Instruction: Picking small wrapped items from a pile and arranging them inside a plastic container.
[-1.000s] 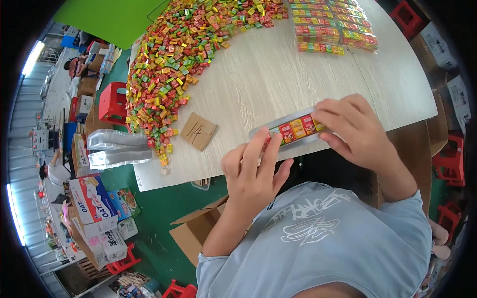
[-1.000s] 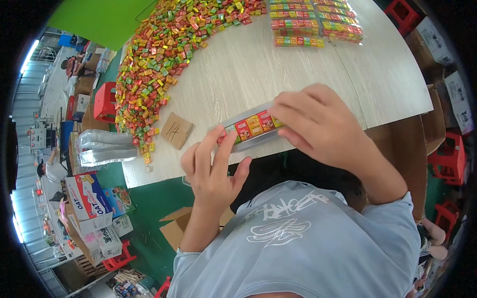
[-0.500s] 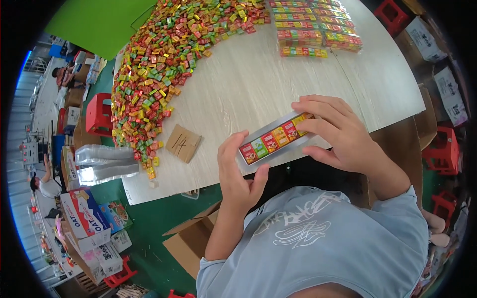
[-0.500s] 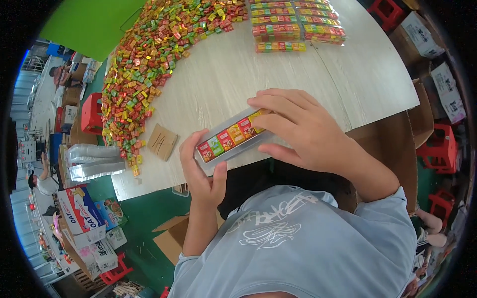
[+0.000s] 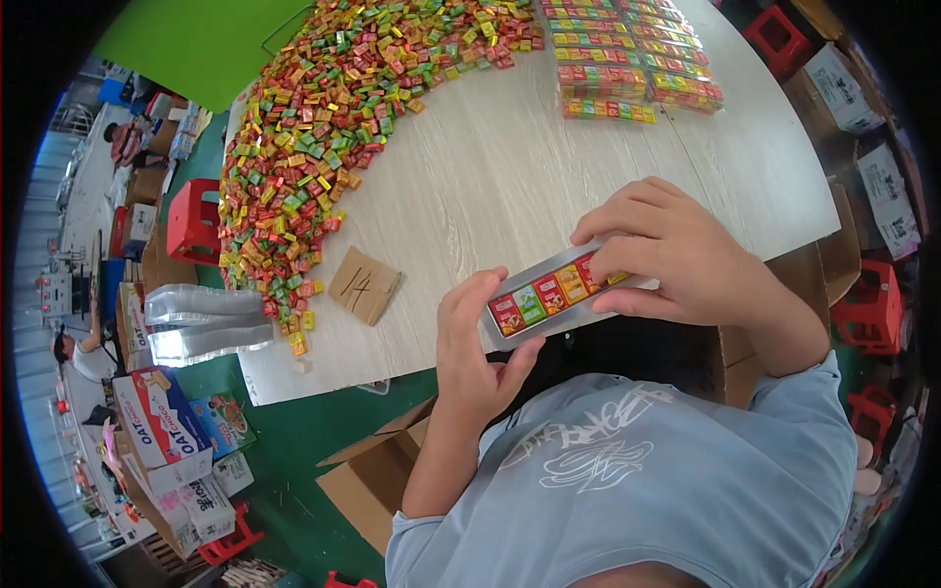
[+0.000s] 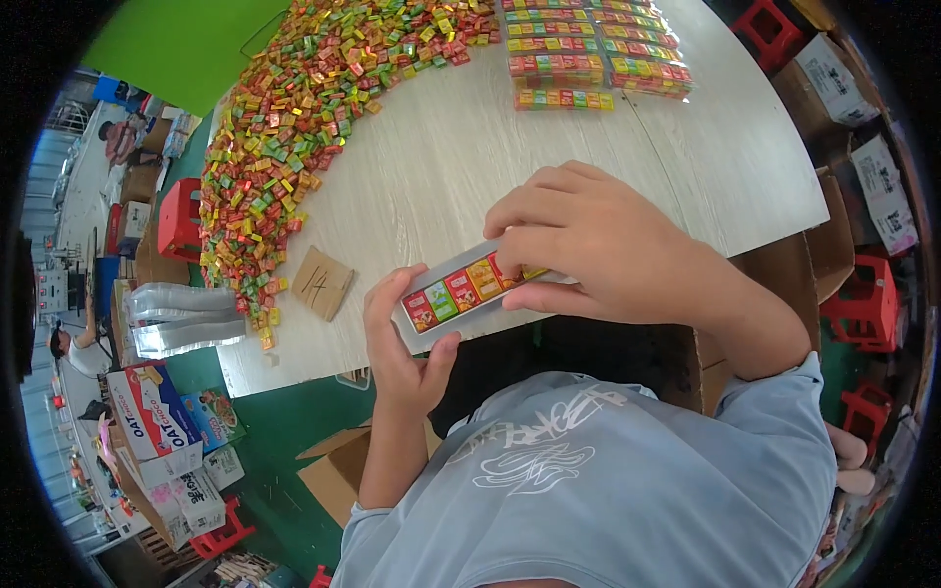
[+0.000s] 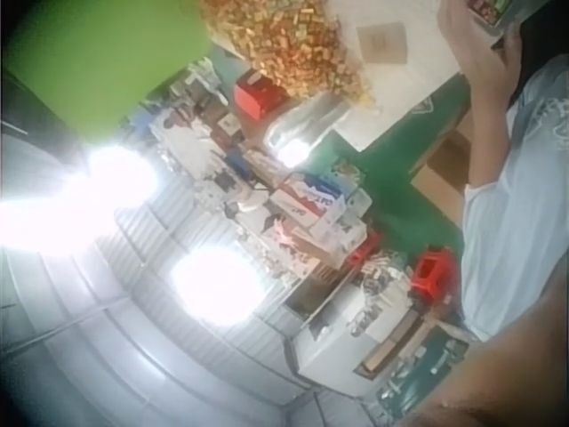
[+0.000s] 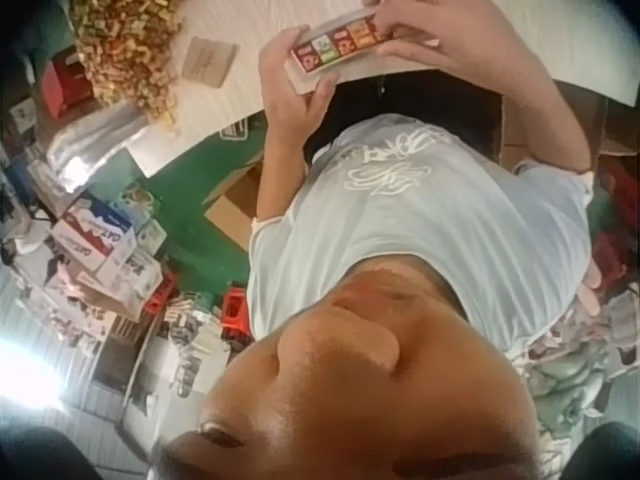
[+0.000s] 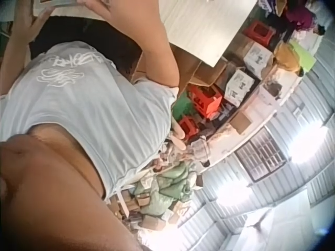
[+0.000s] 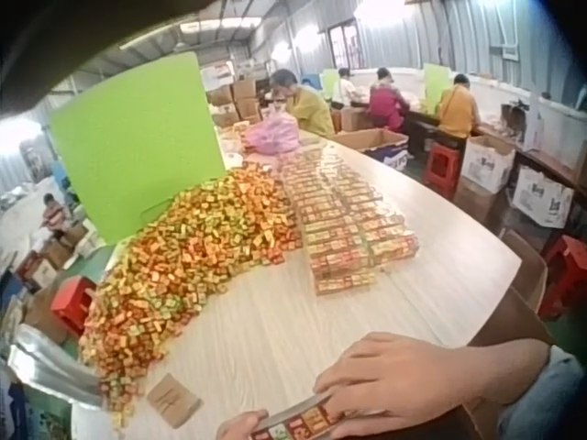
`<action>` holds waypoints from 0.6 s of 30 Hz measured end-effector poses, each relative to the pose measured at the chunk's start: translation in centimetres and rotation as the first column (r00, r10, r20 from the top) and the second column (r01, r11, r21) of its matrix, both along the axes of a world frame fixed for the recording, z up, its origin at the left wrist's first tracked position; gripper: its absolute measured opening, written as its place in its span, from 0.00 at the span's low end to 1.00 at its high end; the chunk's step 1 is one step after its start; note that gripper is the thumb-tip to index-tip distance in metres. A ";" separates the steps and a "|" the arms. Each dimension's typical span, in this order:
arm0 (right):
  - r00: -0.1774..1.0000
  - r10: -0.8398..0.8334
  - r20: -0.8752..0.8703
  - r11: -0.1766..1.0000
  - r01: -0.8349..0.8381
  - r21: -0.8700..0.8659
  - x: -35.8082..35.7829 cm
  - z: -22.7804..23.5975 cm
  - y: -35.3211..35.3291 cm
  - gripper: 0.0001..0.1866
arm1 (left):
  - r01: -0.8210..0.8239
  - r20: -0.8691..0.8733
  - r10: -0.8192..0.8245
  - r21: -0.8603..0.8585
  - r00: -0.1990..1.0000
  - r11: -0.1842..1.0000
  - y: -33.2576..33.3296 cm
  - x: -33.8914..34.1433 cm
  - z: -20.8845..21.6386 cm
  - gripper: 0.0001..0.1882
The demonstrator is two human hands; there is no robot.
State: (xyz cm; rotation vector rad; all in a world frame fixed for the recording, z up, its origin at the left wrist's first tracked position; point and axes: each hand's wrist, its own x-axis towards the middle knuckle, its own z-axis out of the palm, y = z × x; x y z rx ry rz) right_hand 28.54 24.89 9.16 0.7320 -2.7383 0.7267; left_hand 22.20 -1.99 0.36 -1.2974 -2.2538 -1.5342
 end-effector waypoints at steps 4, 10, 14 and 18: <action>0.987 0.046 -0.154 0.996 -0.034 0.081 -0.4 0.1 -0.1 0.15 | 0.023 -0.018 -0.024 -0.030 1.000 0.999 -0.3 -0.1 -0.1 0.36; 0.906 0.125 -0.404 0.980 -0.050 0.191 -0.8 -0.5 -0.1 0.13 | 0.042 -0.027 -0.043 -0.056 0.999 0.998 -0.3 -0.1 -0.3 0.40; 0.891 0.187 -0.414 0.973 -0.108 0.206 -1.3 -0.1 0.9 0.11 | 0.015 0.016 -0.014 -0.073 1.000 0.997 -0.7 0.2 -0.2 0.50; 0.893 0.155 -0.422 0.985 -0.107 0.135 -1.7 1.0 3.4 0.10 | 0.013 0.047 -0.011 -0.045 0.999 0.999 -1.1 0.0 -0.8 0.55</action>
